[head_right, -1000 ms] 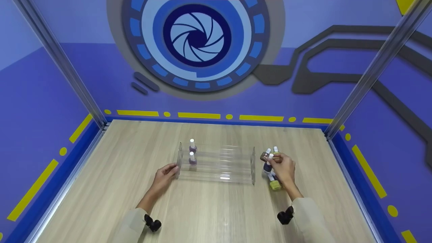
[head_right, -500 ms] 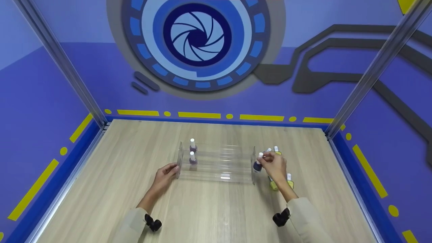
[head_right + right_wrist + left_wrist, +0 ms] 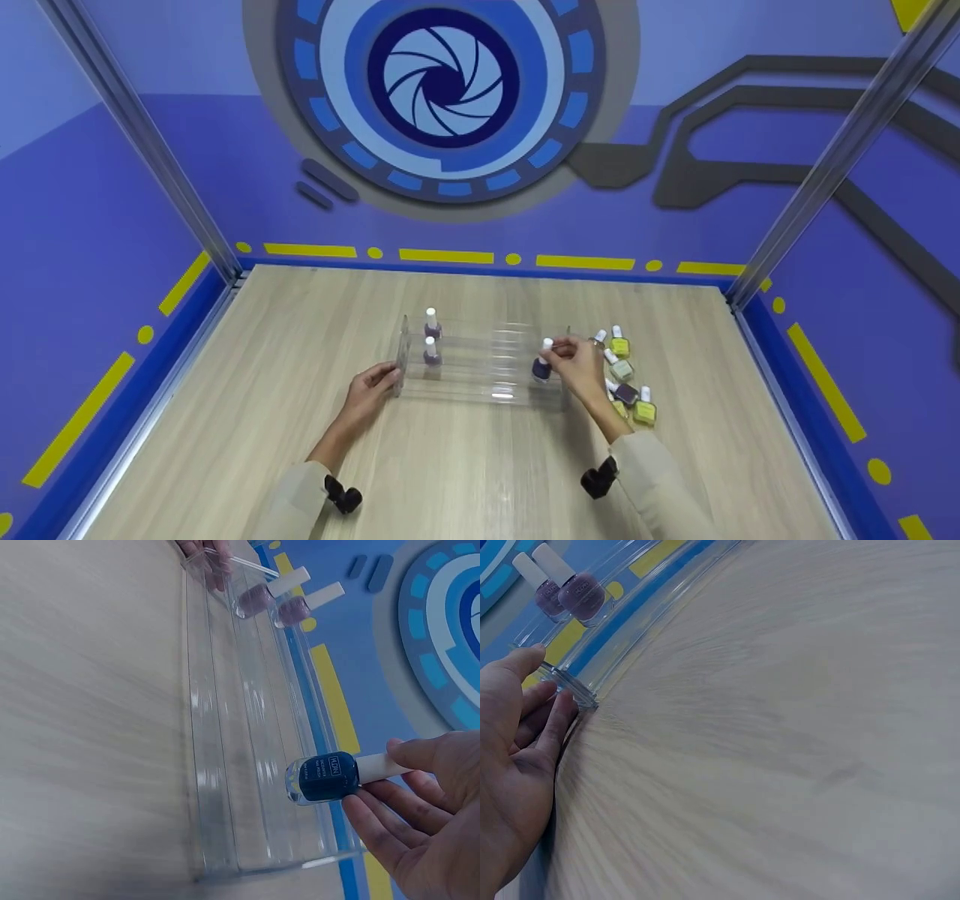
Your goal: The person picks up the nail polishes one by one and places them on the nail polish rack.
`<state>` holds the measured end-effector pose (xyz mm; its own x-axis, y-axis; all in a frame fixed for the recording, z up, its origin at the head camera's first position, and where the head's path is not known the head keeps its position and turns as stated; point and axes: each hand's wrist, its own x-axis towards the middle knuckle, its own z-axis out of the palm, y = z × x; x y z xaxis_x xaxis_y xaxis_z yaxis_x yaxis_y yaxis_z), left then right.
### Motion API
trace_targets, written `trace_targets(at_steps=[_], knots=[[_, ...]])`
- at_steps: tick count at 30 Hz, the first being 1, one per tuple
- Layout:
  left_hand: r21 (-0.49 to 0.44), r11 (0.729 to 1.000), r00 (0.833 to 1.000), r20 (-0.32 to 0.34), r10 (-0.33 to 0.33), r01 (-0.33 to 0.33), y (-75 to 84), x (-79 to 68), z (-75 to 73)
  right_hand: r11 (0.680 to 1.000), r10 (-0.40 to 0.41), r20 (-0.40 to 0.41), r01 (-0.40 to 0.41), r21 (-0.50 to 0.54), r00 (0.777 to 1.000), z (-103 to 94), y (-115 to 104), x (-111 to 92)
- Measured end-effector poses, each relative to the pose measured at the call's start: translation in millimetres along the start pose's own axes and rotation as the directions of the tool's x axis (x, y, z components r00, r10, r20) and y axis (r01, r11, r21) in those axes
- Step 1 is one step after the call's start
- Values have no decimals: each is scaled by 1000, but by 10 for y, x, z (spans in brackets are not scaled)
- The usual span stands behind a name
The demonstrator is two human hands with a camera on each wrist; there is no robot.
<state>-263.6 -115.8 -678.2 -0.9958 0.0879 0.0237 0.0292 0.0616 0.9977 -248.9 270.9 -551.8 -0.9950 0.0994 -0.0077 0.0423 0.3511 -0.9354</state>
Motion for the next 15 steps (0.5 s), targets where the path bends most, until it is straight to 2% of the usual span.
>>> trace_targets(at_steps=[4,9,12,15], knots=[[1,1000,1000,-8,-24,24,2,-9,-2,1000,-26,32,26,-10,999,126,-4,13],[14,999,999,-11,-32,32,1,-8,8,999,-33,34,33,-3,999,262,-14,40],[14,1000,1000,-8,-5,5,3,-11,11,1000,-31,41,31,6,999,333,-40,48],[7,1000,1000,-10,-5,5,3,-14,13,999,-40,61,40,7,997,395,-68,43]])
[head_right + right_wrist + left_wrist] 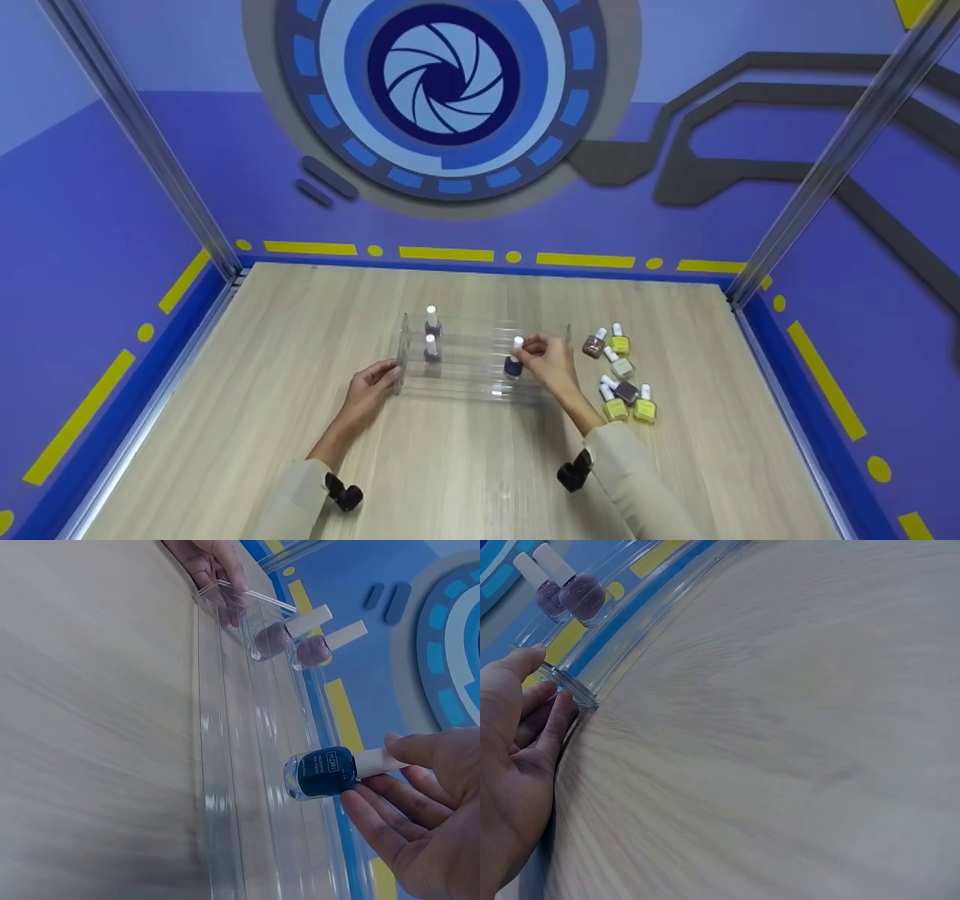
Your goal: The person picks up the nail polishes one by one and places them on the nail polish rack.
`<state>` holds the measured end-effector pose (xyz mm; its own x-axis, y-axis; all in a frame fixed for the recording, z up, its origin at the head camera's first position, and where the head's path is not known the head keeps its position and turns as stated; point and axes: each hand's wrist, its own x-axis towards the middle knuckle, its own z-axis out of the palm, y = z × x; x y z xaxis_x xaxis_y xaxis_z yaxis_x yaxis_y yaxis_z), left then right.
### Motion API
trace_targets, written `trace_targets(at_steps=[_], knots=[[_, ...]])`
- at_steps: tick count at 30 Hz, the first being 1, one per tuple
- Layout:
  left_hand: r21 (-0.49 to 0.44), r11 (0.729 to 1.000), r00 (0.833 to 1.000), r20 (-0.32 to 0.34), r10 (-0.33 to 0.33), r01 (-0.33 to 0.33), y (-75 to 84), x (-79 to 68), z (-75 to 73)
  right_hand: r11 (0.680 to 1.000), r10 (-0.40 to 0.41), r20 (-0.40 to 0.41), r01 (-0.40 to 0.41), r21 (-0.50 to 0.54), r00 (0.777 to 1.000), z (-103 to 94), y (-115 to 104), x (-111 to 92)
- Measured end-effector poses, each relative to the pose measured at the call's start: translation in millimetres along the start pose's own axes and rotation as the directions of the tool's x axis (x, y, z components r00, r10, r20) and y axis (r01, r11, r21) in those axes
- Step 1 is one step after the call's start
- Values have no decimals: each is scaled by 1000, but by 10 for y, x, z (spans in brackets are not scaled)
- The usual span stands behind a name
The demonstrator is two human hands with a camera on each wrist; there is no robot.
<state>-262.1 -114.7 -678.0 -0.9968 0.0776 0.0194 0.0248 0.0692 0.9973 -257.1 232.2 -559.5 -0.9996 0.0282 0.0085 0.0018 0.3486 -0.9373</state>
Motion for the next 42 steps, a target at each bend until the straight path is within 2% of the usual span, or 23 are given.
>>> trace_targets(at_steps=[11,21,33,38,40,42], knots=[[-29,999,999,-5,-41,41,-19,32,3,999,-28,67,27,19,997,204,-67,-11],[16,1000,1000,-2,-20,21,8,42,-18,994,-92,107,86,60,990,448,-63,-1],[10,1000,1000,-14,-7,7,-33,16,4,990,-106,129,92,108,986,740,-25,-27],[-6,1000,1000,-10,-11,11,13,11,9,987,-108,145,90,130,984,830,-36,-32],[-14,1000,1000,-7,-8,8,109,-31,6,987,-107,149,87,135,983,847,-115,-74],[-13,1000,1000,-6,-11,11,126,-32,6,987,-100,153,79,139,983,863,-203,-119]])
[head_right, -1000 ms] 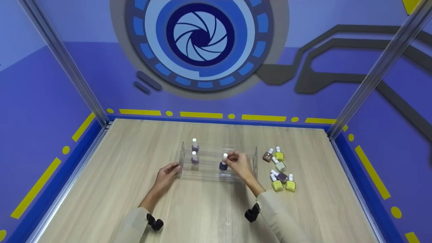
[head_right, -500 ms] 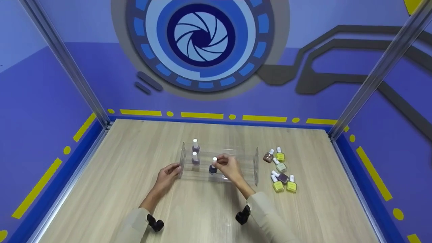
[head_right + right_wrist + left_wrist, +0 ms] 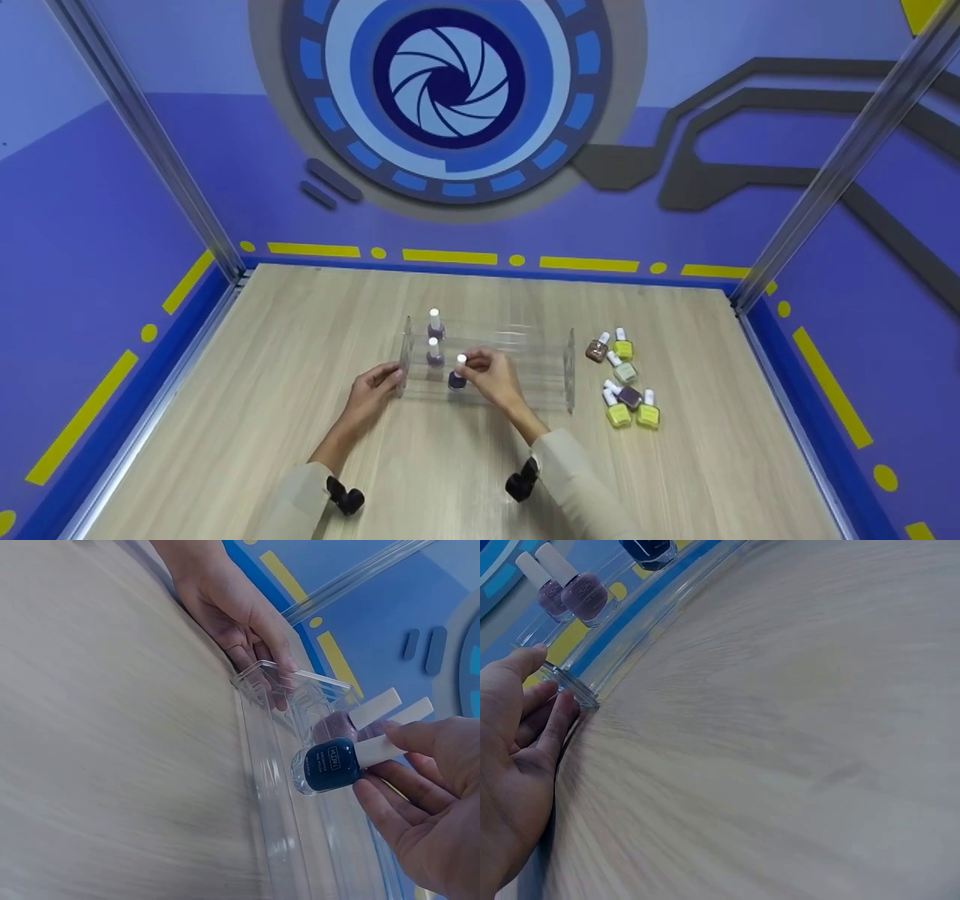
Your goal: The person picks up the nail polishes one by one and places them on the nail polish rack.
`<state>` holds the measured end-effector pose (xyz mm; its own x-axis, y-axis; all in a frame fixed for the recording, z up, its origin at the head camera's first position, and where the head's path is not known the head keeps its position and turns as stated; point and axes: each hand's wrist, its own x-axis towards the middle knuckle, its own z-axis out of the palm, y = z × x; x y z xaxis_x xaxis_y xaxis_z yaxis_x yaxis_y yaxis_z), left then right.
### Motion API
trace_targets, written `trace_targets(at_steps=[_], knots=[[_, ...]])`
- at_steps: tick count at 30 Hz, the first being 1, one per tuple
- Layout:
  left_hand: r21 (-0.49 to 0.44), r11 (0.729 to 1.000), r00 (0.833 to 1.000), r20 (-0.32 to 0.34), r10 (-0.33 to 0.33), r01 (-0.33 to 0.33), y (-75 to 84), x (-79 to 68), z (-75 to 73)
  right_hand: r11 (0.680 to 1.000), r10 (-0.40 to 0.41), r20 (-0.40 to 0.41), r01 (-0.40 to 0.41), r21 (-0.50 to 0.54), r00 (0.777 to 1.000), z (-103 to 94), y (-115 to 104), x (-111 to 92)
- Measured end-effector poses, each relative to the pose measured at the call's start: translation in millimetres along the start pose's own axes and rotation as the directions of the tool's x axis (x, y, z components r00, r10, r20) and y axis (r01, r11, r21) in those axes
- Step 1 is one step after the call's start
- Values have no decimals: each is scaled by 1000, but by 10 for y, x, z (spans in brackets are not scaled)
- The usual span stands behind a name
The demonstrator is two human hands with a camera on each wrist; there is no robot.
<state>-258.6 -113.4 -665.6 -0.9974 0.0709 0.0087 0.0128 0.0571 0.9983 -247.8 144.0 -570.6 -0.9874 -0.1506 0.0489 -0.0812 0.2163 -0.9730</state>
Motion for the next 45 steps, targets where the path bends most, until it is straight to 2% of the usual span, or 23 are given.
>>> trace_targets(at_steps=[2,6,13,19,23,26,30,34,39,45], knots=[[3,1000,1000,2,0,0,-3,-7,-2,1000,11,2,-11,4,1000,32,-94,-38],[6,1000,1000,0,-3,3,-143,41,-5,1000,18,4,-18,15,1000,81,-123,-51],[15,1000,1000,-6,0,1,-171,58,-17,1000,3,-14,-2,22,1000,213,-87,-1],[-30,1000,1000,3,-2,2,-176,57,-3,999,-38,1,38,-13,999,345,-58,-3],[-40,999,1000,4,-9,9,-162,58,6,998,-61,32,62,-28,998,398,4,17],[-42,999,1000,2,-3,3,-143,54,7,997,-77,45,79,-28,996,427,146,74],[-47,999,1000,1,-1,1,-72,30,2,995,-95,49,97,-39,994,446,323,146],[-32,999,1000,6,-4,5,-19,1,2,991,-115,80,120,-66,990,433,372,147],[-23,1000,1000,-12,4,-4,-91,23,2,985,-136,123,148,-92,983,414,357,139],[-25,1000,1000,-18,14,-14,-157,66,-7,983,-142,133,155,-97,981,390,315,133]])
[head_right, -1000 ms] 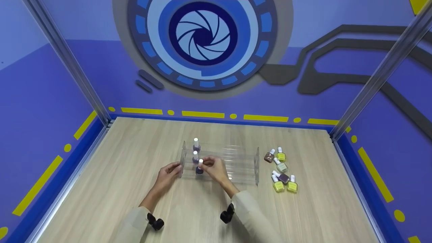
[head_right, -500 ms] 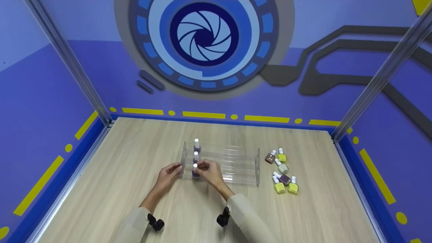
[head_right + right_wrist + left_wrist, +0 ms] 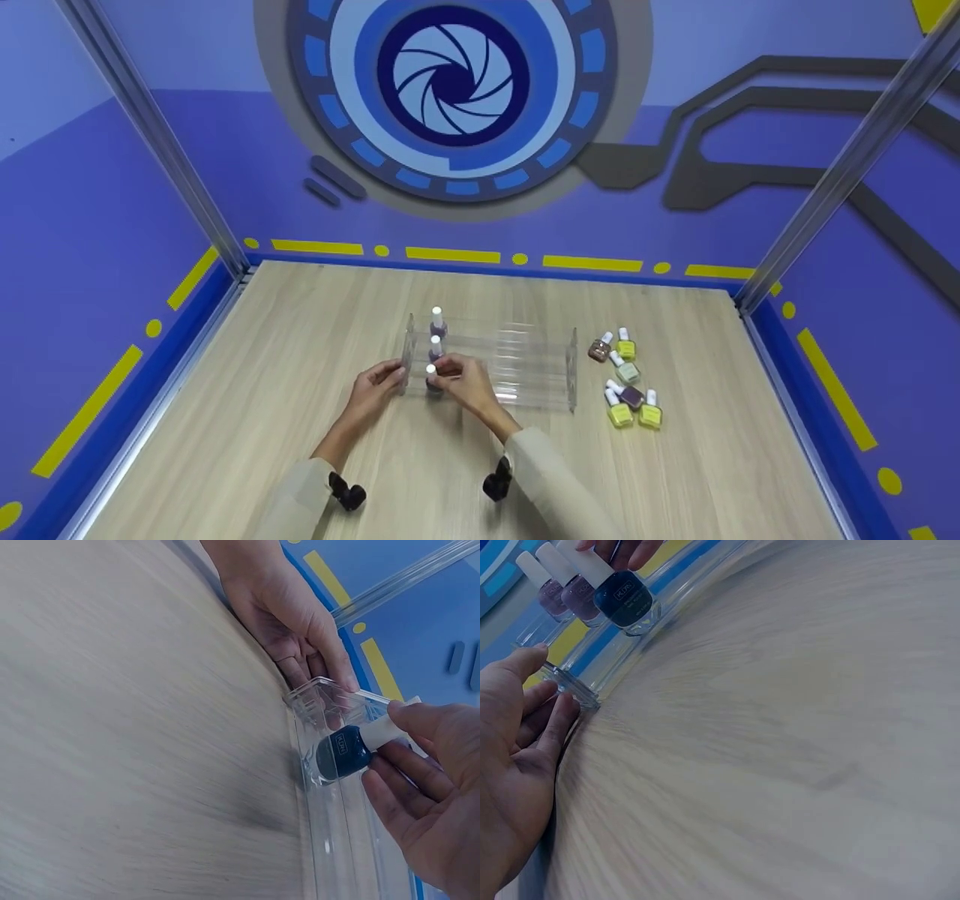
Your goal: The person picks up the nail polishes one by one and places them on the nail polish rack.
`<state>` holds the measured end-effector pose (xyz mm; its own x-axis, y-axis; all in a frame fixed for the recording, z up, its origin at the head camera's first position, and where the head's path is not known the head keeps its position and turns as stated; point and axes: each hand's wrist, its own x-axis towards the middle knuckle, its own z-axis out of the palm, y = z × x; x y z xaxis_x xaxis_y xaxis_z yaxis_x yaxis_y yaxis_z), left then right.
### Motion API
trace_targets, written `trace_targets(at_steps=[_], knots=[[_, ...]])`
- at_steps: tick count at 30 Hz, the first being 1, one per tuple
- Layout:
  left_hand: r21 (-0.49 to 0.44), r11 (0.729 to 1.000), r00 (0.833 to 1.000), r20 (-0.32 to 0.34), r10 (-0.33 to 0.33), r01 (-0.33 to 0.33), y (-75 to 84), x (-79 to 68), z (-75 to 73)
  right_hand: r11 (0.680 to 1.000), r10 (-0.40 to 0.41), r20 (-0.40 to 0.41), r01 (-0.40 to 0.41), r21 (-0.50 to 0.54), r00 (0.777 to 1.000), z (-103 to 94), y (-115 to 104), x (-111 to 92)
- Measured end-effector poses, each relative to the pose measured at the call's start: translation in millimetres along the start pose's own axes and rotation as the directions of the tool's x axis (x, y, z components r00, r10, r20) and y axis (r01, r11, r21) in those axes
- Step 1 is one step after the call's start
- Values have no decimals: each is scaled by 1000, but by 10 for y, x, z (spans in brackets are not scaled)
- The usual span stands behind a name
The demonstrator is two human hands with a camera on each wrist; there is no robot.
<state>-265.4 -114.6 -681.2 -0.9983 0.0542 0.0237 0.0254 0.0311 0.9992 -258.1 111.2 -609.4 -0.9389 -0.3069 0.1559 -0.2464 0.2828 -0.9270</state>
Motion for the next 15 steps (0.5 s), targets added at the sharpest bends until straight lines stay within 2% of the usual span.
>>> trace_targets(at_steps=[5,10,15], knots=[[13,1000,1000,8,-16,16,-6,-5,-6,1000,-4,-3,4,-7,1000,-107,-92,-63],[-36,997,998,-3,-63,63,28,11,-28,1000,1,-35,-1,-5,999,-340,-255,-151],[-114,985,992,-1,-130,129,74,48,-27,999,42,-112,-42,5,993,-685,-132,-240]])
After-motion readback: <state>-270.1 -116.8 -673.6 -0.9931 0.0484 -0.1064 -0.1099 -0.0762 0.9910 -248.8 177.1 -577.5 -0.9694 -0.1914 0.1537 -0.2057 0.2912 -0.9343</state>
